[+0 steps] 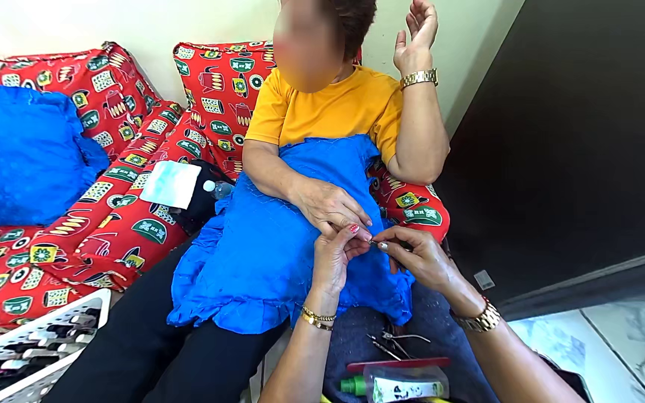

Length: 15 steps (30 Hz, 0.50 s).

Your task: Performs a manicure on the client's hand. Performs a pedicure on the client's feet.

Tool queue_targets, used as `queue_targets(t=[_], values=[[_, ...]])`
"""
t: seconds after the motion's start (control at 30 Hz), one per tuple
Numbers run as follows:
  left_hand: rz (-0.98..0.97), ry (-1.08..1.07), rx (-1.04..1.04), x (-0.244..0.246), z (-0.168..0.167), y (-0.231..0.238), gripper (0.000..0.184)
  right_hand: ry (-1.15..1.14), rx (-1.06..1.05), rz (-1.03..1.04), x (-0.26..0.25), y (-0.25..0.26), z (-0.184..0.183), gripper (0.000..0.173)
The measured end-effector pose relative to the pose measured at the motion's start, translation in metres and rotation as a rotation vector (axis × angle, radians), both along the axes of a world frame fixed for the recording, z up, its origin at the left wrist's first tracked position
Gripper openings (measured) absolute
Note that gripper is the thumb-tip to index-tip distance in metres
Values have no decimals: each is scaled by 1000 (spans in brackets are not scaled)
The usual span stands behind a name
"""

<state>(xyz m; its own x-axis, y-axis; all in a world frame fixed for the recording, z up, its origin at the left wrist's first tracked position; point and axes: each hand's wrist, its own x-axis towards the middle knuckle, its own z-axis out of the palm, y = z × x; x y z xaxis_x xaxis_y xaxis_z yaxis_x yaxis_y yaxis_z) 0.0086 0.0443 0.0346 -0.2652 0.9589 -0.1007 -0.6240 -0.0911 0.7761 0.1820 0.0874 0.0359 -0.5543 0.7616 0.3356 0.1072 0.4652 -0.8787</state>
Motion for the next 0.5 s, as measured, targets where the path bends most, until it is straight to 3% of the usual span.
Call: queue_targets(t=[0.5], values=[[13, 1, -7, 1, 2, -1, 25, 150, -24, 39, -2, -1, -8, 21]])
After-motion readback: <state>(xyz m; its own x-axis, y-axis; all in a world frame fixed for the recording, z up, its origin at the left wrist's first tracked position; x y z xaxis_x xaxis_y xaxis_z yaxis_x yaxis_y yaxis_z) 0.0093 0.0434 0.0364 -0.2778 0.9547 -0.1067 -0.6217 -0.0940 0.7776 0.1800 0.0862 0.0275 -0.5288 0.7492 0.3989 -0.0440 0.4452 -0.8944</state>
